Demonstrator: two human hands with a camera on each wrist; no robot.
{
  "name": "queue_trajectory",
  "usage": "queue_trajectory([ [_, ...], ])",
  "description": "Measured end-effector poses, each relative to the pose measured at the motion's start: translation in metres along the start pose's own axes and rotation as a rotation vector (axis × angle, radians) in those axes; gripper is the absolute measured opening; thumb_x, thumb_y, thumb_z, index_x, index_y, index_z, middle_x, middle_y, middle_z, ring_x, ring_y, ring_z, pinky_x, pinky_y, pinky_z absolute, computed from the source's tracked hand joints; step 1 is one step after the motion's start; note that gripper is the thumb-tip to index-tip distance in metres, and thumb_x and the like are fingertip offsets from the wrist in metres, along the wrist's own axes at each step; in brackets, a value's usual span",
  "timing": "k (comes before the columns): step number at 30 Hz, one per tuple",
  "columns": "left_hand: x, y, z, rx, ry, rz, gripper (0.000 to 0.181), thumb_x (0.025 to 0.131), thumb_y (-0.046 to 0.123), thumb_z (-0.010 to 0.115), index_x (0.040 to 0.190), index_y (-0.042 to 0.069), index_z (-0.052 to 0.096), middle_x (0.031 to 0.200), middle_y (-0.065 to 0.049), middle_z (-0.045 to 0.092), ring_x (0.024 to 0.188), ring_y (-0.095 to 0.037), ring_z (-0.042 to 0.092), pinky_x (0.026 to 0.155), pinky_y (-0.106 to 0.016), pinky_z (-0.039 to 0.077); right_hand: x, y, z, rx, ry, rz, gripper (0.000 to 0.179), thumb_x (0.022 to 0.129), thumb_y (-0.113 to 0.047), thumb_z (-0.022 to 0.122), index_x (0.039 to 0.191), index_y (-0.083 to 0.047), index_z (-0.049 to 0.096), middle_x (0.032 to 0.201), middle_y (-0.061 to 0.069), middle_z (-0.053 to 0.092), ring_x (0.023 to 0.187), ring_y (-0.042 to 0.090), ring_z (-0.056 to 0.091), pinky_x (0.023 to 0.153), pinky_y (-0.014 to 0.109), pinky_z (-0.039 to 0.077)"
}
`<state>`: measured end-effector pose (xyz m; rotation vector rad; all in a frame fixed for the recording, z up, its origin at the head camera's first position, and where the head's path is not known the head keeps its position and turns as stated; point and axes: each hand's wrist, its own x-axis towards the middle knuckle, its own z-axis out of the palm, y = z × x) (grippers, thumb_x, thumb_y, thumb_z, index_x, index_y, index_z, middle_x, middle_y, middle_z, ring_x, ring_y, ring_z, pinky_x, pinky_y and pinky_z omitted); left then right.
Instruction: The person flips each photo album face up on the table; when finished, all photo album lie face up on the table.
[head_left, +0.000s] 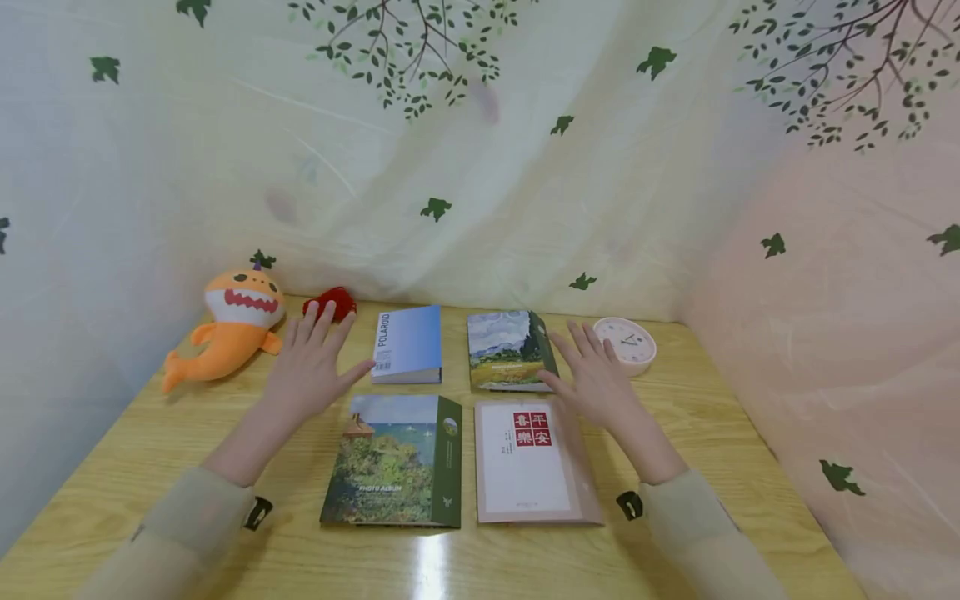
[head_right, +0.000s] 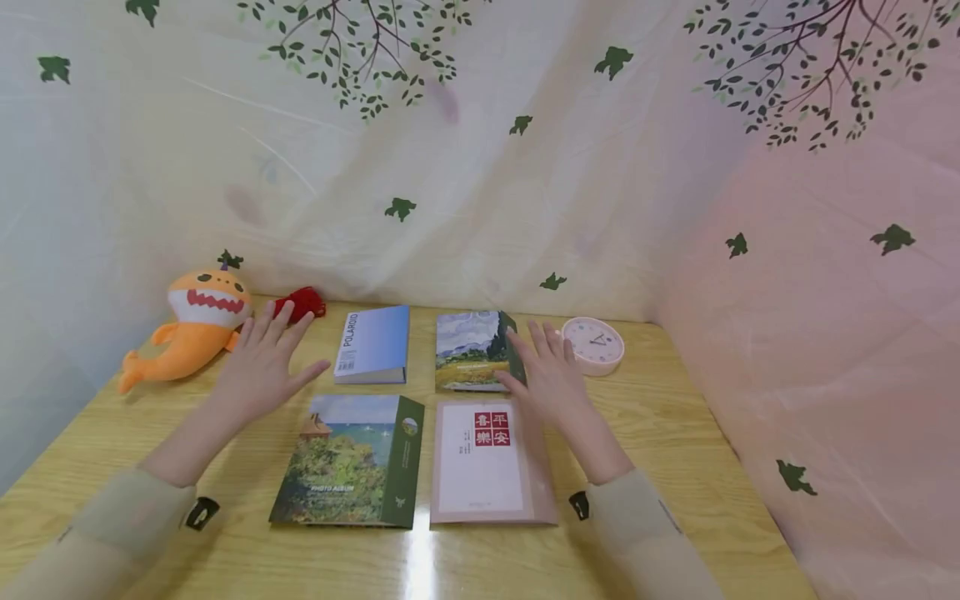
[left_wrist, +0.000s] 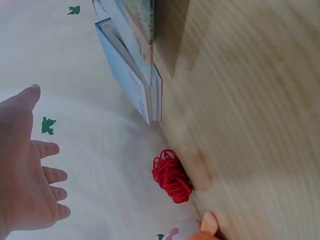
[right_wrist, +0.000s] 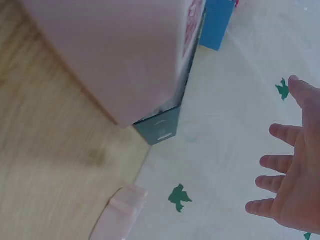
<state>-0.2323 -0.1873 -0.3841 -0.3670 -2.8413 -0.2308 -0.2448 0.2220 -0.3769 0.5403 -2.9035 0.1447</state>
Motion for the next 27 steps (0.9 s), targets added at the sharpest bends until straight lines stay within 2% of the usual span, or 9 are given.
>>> queue_trajectory([
  [5,0.011,0.002,-0.004,0.000,-0.002,0.012,0.085,0.090,0.064,0.045,0.151,0.009,0.021,0.156,-0.022,0.011,0.144,-0.037,-0.003,0.114,-0.058,0.003,0.015,-0.011,-0.008,0.020,-0.003,-0.029,0.073,0.092,-0.058,0.047,0.150,-0.020,0.027,0.158,0.015,0.011,0.145,0.035,0.003,0.112,0.062,0.009],
  [11,0.028,0.004,-0.002,-0.008,-0.062,0.032,0.092,0.087,0.070,0.040,0.153,0.011,0.013,0.158,-0.018,0.000,0.144,-0.033,-0.011,0.114,-0.057,0.001,0.036,-0.028,-0.010,-0.008,-0.043,-0.067,0.074,0.092,-0.062,0.041,0.152,-0.024,0.019,0.159,0.010,0.003,0.145,0.031,0.000,0.114,0.058,0.009],
  [15,0.039,0.005,0.007,-0.028,-0.103,0.053,0.094,0.086,0.070,0.042,0.152,0.010,0.012,0.157,-0.018,0.000,0.144,-0.033,-0.012,0.114,-0.057,0.001,0.050,-0.039,-0.003,0.000,-0.063,-0.114,0.075,0.093,-0.060,0.043,0.153,-0.023,0.016,0.159,0.009,0.000,0.146,0.030,0.000,0.116,0.054,0.008],
  [19,0.047,0.005,0.019,-0.051,-0.123,0.065,0.094,0.086,0.065,0.049,0.152,0.007,0.015,0.157,-0.019,0.002,0.144,-0.034,-0.011,0.115,-0.056,0.002,0.060,-0.049,0.010,0.029,-0.084,-0.156,0.076,0.093,-0.057,0.046,0.153,-0.022,0.015,0.159,0.008,-0.001,0.146,0.028,0.000,0.116,0.051,0.010],
  [23,0.054,0.004,0.033,-0.069,-0.139,0.094,0.093,0.086,0.062,0.053,0.151,0.006,0.018,0.157,-0.020,0.001,0.144,-0.036,-0.007,0.115,-0.055,0.003,0.070,-0.058,0.027,0.068,-0.120,-0.190,0.076,0.093,-0.054,0.050,0.153,-0.021,0.016,0.159,0.008,0.001,0.146,0.029,0.001,0.115,0.055,0.012],
  [27,0.061,0.000,0.050,-0.061,-0.181,0.133,0.092,0.087,0.064,0.050,0.151,0.006,0.019,0.157,-0.019,0.001,0.144,-0.038,-0.003,0.115,-0.055,0.006,0.079,-0.063,0.044,0.102,-0.146,-0.245,0.078,0.091,-0.053,0.052,0.152,-0.019,0.018,0.159,0.011,0.009,0.145,0.032,0.008,0.112,0.058,0.017],
])
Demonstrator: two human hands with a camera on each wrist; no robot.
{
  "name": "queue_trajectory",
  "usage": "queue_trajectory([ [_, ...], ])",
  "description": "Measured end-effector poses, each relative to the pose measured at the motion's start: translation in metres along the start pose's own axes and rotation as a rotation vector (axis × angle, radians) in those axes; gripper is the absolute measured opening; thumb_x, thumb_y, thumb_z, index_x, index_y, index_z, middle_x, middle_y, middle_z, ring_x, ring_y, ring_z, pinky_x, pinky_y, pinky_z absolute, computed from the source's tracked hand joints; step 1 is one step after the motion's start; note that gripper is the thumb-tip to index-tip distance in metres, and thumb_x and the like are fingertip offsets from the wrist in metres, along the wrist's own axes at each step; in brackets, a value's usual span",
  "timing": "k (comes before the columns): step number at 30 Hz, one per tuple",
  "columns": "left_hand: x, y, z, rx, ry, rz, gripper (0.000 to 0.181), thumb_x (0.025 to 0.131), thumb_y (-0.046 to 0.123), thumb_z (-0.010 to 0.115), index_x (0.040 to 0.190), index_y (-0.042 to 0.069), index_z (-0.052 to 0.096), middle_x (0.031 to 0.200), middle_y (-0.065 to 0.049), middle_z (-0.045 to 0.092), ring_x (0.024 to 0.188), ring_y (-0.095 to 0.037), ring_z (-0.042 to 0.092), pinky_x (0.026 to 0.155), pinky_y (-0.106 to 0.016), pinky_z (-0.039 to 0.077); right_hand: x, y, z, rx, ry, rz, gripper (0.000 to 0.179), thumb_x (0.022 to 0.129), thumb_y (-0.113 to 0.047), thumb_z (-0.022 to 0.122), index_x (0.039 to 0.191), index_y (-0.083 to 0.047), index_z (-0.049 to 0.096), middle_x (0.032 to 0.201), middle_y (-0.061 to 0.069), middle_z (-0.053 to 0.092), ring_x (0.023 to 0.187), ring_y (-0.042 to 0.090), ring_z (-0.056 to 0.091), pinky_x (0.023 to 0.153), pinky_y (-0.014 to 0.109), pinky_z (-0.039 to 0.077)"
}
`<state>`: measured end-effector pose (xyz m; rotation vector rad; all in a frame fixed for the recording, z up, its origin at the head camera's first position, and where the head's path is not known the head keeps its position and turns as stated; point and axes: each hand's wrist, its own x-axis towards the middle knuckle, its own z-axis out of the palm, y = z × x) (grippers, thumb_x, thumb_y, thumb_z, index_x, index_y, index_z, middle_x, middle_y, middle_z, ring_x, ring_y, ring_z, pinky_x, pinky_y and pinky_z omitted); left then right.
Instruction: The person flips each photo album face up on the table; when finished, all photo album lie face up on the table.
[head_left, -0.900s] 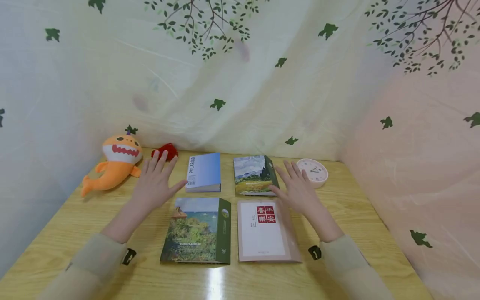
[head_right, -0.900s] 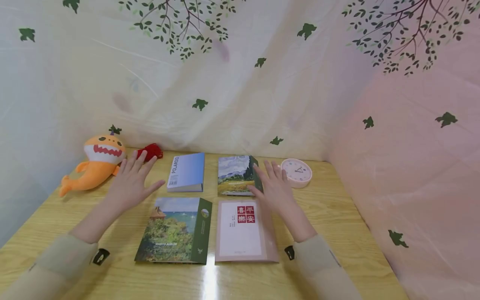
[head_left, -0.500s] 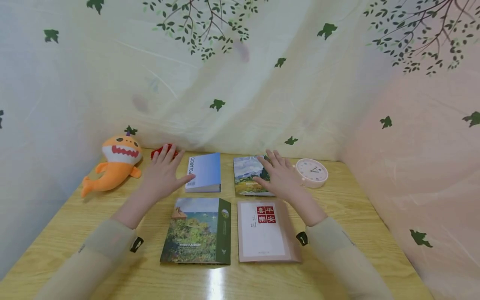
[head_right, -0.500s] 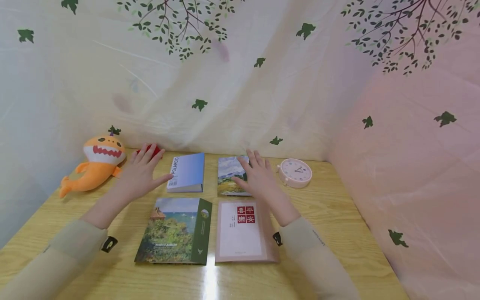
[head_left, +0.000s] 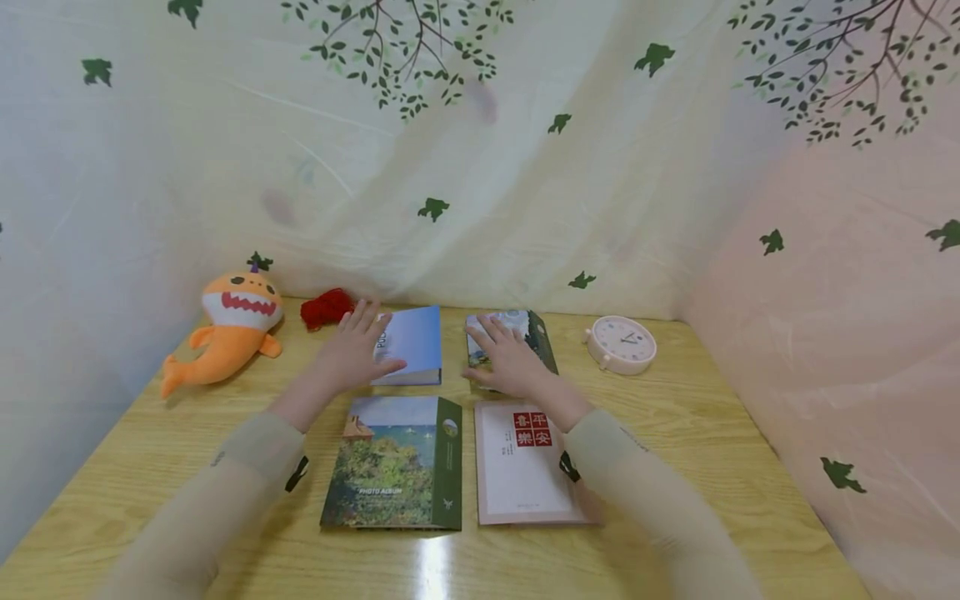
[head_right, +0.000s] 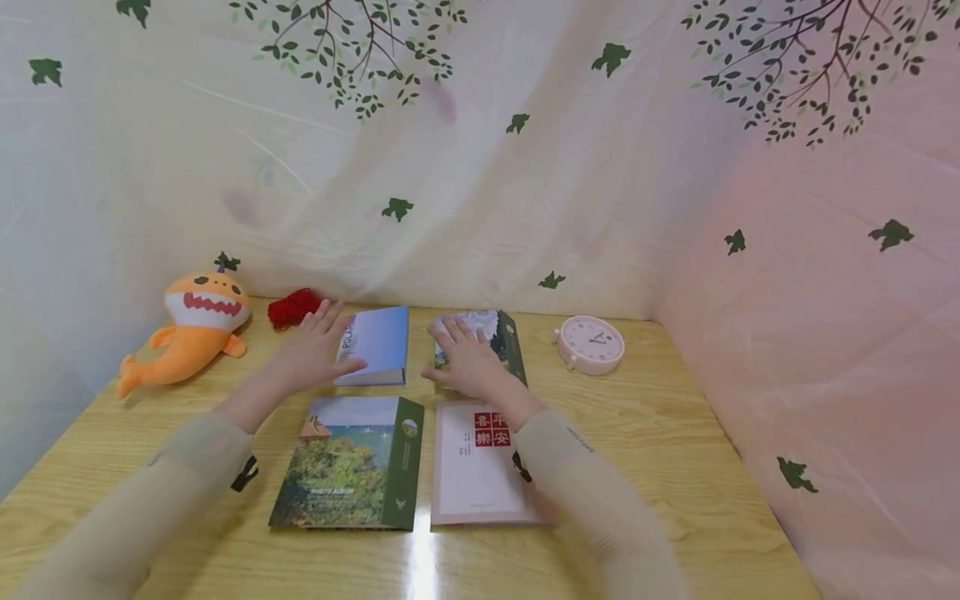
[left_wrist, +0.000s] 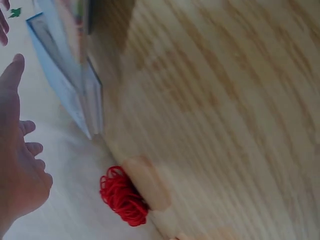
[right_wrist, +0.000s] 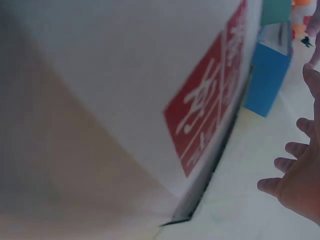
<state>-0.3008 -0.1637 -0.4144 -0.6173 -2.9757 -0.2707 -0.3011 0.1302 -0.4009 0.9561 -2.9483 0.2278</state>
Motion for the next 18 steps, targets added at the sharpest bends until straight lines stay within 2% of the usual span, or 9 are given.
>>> queue_trajectory([
  [5,0.004,-0.004,0.011,-0.020,-0.052,0.049,0.091,0.087,0.061,0.053,0.150,0.004,0.021,0.156,-0.022,0.010,0.143,-0.040,0.006,0.115,-0.054,0.011,0.014,0.001,0.015,0.044,-0.080,-0.007,0.080,0.090,-0.055,0.052,0.153,-0.021,0.016,0.159,0.007,0.007,0.145,0.029,0.011,0.113,0.057,0.017],
  [12,0.008,-0.014,0.027,-0.110,-0.130,0.104,0.093,0.084,0.064,0.055,0.151,0.007,0.021,0.156,-0.018,0.014,0.143,-0.038,0.011,0.114,-0.053,0.016,0.029,-0.001,0.025,0.113,-0.237,-0.024,0.083,0.090,-0.056,0.052,0.153,-0.018,0.013,0.159,0.012,0.008,0.145,0.031,0.011,0.114,0.055,0.009],
  [18,0.013,-0.019,0.033,-0.153,-0.131,0.110,0.096,0.081,0.066,0.057,0.151,0.010,0.022,0.156,-0.016,0.016,0.142,-0.037,0.017,0.112,-0.053,0.022,0.041,-0.005,0.032,0.106,-0.309,-0.031,0.084,0.091,-0.059,0.048,0.153,-0.015,0.013,0.158,0.010,0.013,0.144,0.028,0.014,0.116,0.052,0.008],
])
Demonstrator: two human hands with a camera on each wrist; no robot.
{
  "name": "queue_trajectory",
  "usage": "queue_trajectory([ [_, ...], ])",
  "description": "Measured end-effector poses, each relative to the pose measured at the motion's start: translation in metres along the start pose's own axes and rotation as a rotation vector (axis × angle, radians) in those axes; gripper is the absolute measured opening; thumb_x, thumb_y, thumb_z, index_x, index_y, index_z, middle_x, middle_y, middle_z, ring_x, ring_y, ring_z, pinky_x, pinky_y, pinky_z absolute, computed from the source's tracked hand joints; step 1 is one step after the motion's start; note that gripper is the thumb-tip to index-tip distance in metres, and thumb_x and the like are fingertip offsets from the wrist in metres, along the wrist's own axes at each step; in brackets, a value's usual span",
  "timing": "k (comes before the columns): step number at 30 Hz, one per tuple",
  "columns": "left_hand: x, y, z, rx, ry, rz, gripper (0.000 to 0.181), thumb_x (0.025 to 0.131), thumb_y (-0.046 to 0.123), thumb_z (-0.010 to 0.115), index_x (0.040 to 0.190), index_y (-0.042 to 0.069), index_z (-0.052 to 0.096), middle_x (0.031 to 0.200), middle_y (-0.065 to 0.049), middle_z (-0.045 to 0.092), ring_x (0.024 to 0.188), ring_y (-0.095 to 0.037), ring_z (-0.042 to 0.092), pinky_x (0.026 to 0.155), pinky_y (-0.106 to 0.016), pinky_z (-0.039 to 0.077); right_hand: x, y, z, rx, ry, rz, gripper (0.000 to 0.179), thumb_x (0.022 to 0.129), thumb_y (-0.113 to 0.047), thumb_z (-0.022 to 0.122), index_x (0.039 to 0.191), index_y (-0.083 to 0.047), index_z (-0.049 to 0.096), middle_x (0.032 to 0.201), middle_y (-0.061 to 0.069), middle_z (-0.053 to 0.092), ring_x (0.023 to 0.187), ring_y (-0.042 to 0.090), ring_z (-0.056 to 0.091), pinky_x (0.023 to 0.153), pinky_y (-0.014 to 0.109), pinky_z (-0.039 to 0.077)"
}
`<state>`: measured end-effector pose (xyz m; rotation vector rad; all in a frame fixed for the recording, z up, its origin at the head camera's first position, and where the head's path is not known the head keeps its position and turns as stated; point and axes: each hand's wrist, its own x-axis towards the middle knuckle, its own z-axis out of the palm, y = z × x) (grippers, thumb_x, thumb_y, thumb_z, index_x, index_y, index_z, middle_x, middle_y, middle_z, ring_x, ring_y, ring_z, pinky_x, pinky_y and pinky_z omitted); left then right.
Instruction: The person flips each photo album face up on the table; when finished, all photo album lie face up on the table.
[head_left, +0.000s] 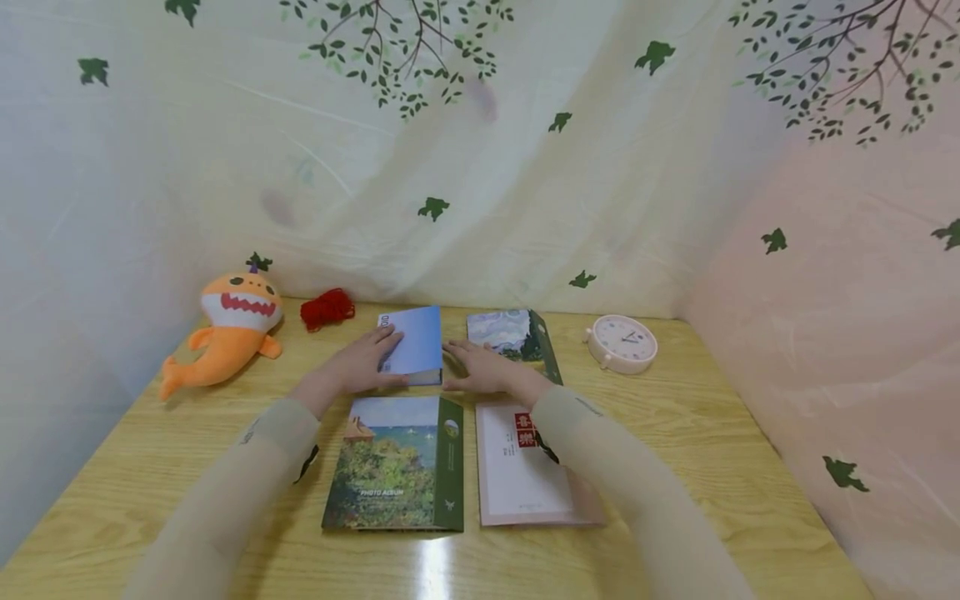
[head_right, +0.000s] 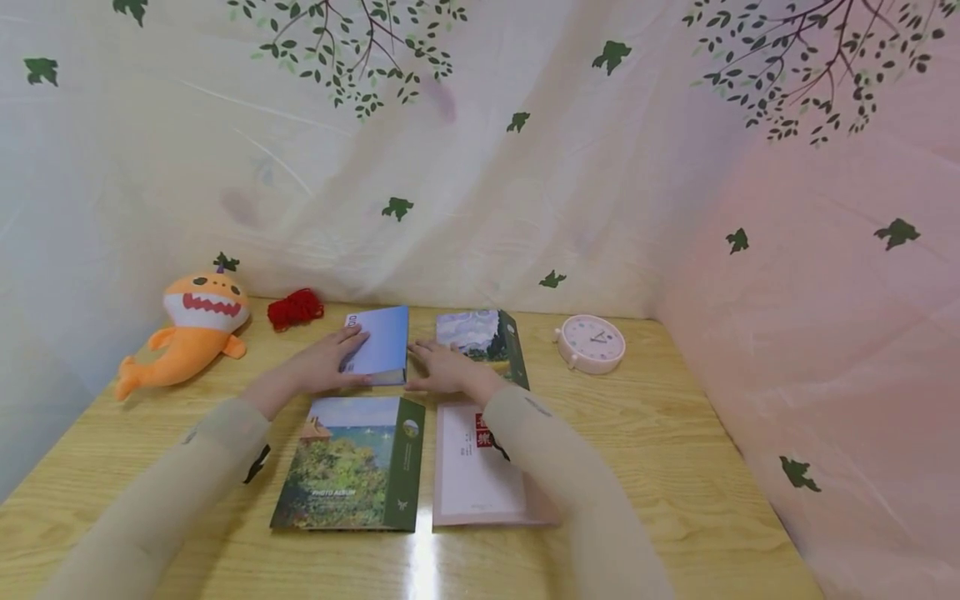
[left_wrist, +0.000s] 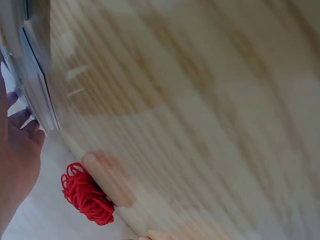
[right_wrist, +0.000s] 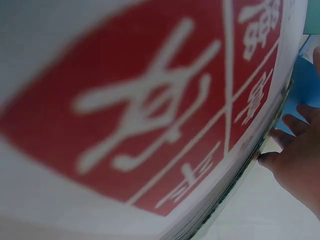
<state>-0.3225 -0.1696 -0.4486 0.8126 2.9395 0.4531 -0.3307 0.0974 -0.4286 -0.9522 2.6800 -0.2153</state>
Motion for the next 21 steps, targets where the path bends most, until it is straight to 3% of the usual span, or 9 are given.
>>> queue_trajectory([
  [5,0.0023,-0.0004,0.0002,0.001,0.008,0.002,0.095,0.081,0.066,0.058,0.150,0.009,0.026,0.155,-0.017,0.020,0.141,-0.037,0.020,0.112,-0.053,0.024,0.0060,-0.0035,0.0005,0.007,-0.025,0.036,0.085,0.090,-0.061,0.047,0.152,-0.012,0.015,0.157,0.010,0.018,0.145,0.027,0.014,0.116,0.050,0.005],
  [13,0.0046,-0.0018,0.0019,0.000,0.031,0.003,0.091,0.082,0.064,0.058,0.148,0.008,0.030,0.153,-0.018,0.025,0.139,-0.037,0.025,0.111,-0.051,0.026,0.0103,-0.0062,0.0003,0.017,0.001,0.066,0.082,0.091,-0.060,0.045,0.152,-0.012,0.019,0.155,0.008,0.025,0.143,0.024,0.020,0.116,0.052,0.008],
  [21,0.0027,-0.0013,-0.0008,-0.007,0.033,0.006,0.088,0.084,0.063,0.055,0.147,0.007,0.032,0.152,-0.019,0.027,0.139,-0.038,0.026,0.111,-0.053,0.026,0.0098,-0.0067,-0.0001,0.122,0.018,0.042,0.079,0.095,-0.054,0.044,0.153,-0.012,0.011,0.155,0.010,0.024,0.142,0.026,0.023,0.116,0.049,0.012],
])
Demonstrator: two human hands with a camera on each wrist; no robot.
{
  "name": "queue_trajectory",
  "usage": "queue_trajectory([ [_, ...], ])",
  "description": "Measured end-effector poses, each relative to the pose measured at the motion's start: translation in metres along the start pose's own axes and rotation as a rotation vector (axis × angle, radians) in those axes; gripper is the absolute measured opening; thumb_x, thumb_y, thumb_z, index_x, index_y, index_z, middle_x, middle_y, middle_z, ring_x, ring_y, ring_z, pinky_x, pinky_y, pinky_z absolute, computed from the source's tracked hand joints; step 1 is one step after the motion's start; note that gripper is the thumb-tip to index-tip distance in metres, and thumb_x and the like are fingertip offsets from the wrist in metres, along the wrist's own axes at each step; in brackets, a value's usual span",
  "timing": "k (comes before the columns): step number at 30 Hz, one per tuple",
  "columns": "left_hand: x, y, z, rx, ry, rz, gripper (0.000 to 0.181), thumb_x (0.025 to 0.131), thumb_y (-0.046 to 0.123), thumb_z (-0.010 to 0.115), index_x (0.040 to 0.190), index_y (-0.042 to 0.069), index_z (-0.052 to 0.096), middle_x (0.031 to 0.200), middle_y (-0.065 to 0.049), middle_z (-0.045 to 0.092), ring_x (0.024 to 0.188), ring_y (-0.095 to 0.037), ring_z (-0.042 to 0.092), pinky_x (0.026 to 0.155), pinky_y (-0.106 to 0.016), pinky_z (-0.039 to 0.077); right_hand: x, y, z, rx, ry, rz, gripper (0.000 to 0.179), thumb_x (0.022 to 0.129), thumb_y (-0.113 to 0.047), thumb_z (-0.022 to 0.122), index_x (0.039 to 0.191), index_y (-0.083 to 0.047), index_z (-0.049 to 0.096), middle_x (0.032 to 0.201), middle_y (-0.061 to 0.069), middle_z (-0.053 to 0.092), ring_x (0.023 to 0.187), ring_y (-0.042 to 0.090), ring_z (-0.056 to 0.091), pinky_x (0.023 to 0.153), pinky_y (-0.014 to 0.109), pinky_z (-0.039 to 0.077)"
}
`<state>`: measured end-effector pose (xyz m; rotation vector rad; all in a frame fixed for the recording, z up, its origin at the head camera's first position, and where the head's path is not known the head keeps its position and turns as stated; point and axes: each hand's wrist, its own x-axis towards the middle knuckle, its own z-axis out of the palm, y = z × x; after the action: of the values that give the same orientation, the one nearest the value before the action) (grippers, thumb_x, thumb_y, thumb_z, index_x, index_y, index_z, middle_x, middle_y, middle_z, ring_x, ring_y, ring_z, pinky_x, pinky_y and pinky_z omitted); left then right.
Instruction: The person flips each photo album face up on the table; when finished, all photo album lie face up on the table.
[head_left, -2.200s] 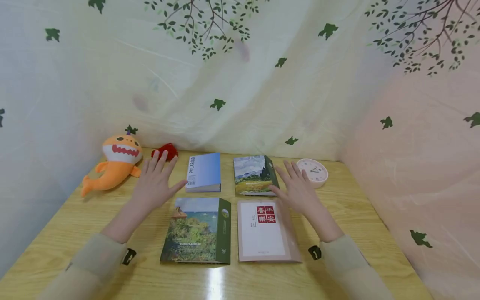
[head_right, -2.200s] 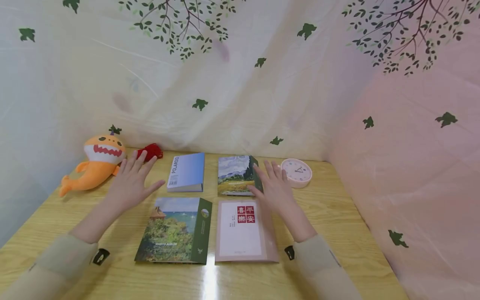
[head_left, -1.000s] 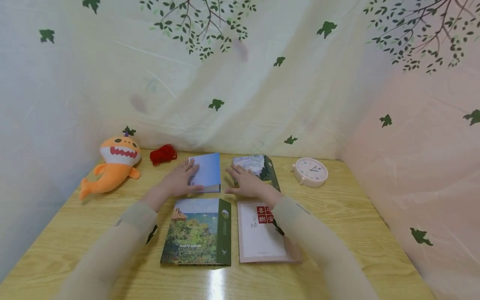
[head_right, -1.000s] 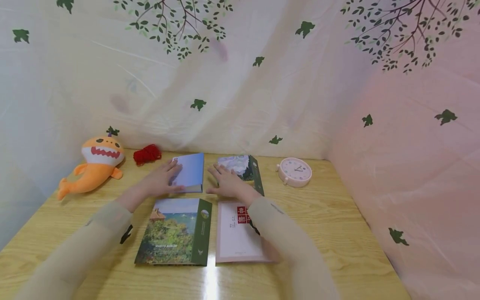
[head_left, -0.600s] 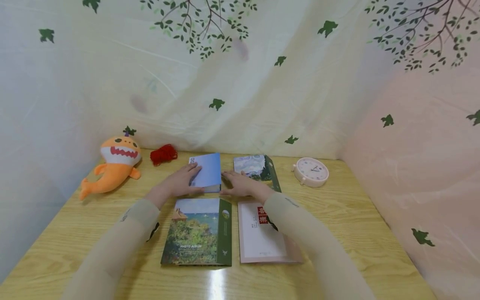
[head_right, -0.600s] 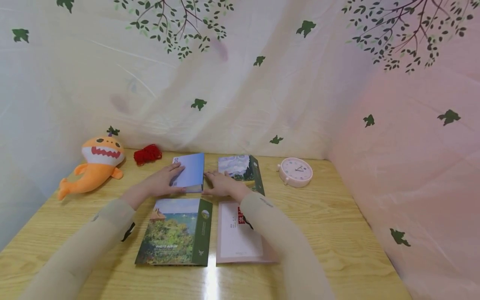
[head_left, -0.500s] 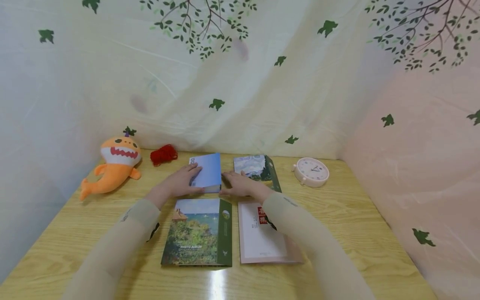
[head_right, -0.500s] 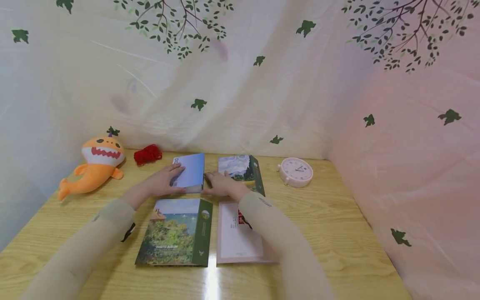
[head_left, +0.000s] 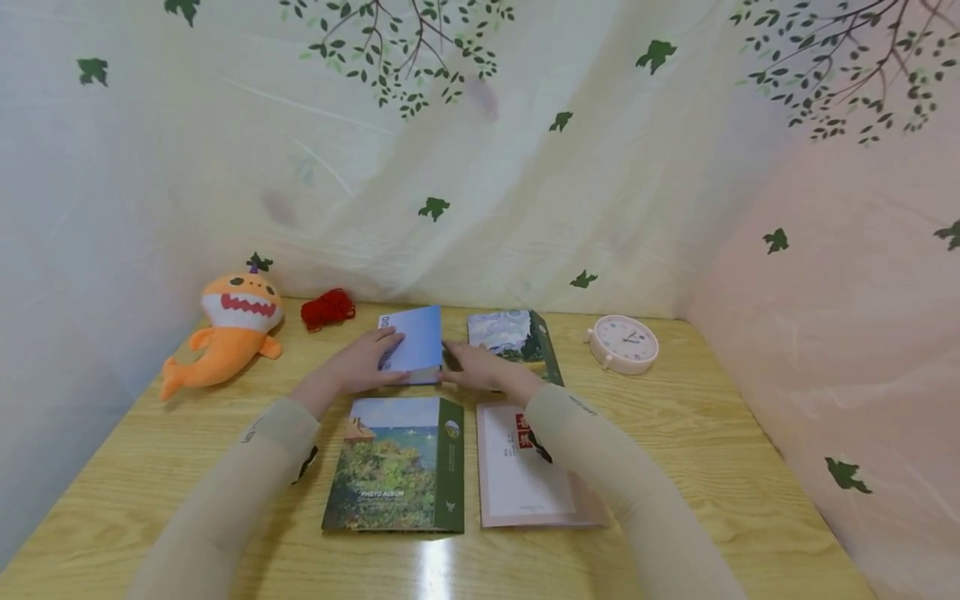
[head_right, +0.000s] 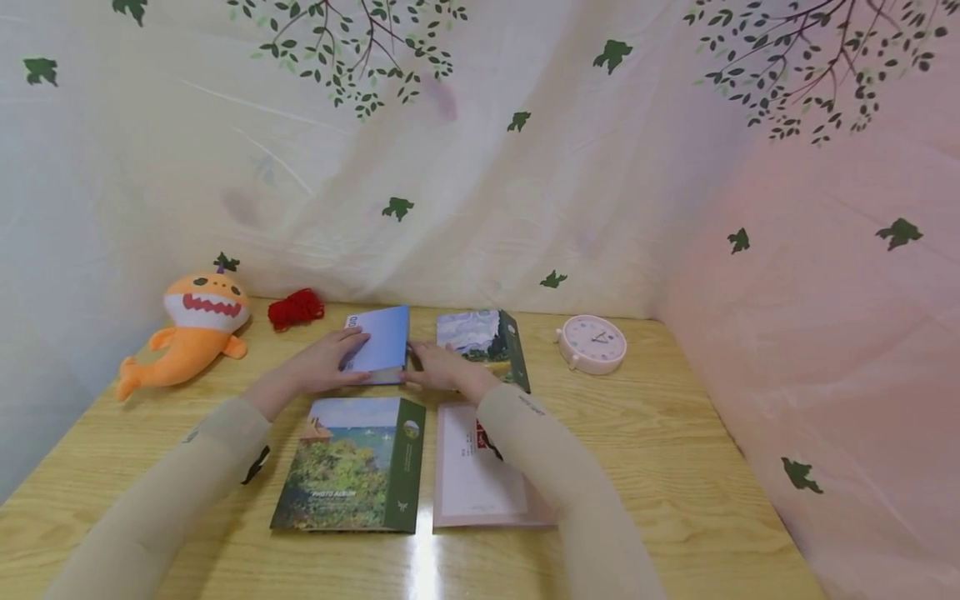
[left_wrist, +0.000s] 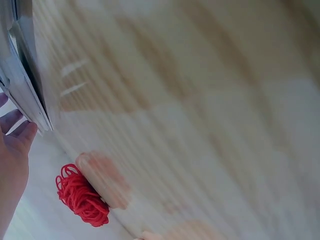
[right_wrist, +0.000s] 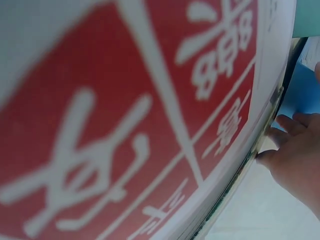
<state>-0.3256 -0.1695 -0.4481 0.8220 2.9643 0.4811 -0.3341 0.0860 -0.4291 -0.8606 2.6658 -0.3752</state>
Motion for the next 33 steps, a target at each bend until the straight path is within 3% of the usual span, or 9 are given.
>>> queue_trajectory([
  [5,-0.001,0.000,-0.004,-0.042,0.006,-0.009,0.085,0.085,0.064,0.053,0.147,0.008,0.033,0.151,-0.018,0.030,0.138,-0.037,0.027,0.111,-0.053,0.025,-0.002,-0.002,-0.001,0.108,0.011,-0.034,0.078,0.096,-0.048,0.045,0.153,-0.010,0.007,0.156,0.012,0.021,0.140,0.028,0.026,0.115,0.041,0.021],
  [10,0.001,0.000,-0.007,-0.060,0.030,0.013,0.083,0.086,0.064,0.051,0.146,0.009,0.034,0.149,-0.017,0.035,0.136,-0.037,0.031,0.110,-0.053,0.027,-0.003,-0.003,-0.003,0.182,0.055,-0.058,0.078,0.096,-0.043,0.050,0.152,-0.009,0.007,0.151,0.013,0.032,0.136,0.026,0.036,0.112,0.037,0.030],
  [15,0.000,0.000,-0.009,-0.102,0.046,0.021,0.080,0.087,0.061,0.054,0.146,0.010,0.036,0.146,-0.017,0.039,0.133,-0.037,0.037,0.108,-0.053,0.030,-0.004,-0.005,-0.004,0.357,0.089,-0.070,0.077,0.094,-0.035,0.057,0.151,-0.011,0.011,0.143,0.017,0.042,0.132,0.026,0.041,0.107,0.038,0.037],
  [20,-0.003,0.001,-0.011,-0.134,0.069,0.022,0.076,0.086,0.058,0.056,0.146,0.015,0.036,0.144,-0.019,0.041,0.130,-0.037,0.041,0.104,-0.056,0.034,-0.008,-0.008,-0.008,0.508,0.116,-0.065,0.077,0.091,-0.031,0.063,0.149,-0.013,0.014,0.140,0.015,0.044,0.130,0.027,0.043,0.104,0.042,0.040],
  [28,-0.007,0.011,-0.013,-0.182,0.089,0.059,0.076,0.086,0.048,0.062,0.149,0.020,0.031,0.143,-0.018,0.043,0.120,-0.034,0.049,0.095,-0.053,0.043,-0.009,-0.009,-0.009,0.614,0.159,-0.101,0.077,0.088,-0.023,0.068,0.148,-0.013,0.021,0.137,0.018,0.044,0.129,0.033,0.044,0.102,0.042,0.042],
  [33,-0.003,0.016,-0.012,-0.329,0.115,0.082,0.081,0.085,0.034,0.068,0.151,0.019,0.024,0.144,-0.018,0.041,0.121,-0.035,0.049,0.093,-0.051,0.047,-0.010,-0.013,-0.011,0.640,0.218,-0.135,0.074,0.087,-0.018,0.069,0.146,-0.014,0.025,0.138,0.020,0.045,0.125,0.032,0.048,0.100,0.041,0.045],
])
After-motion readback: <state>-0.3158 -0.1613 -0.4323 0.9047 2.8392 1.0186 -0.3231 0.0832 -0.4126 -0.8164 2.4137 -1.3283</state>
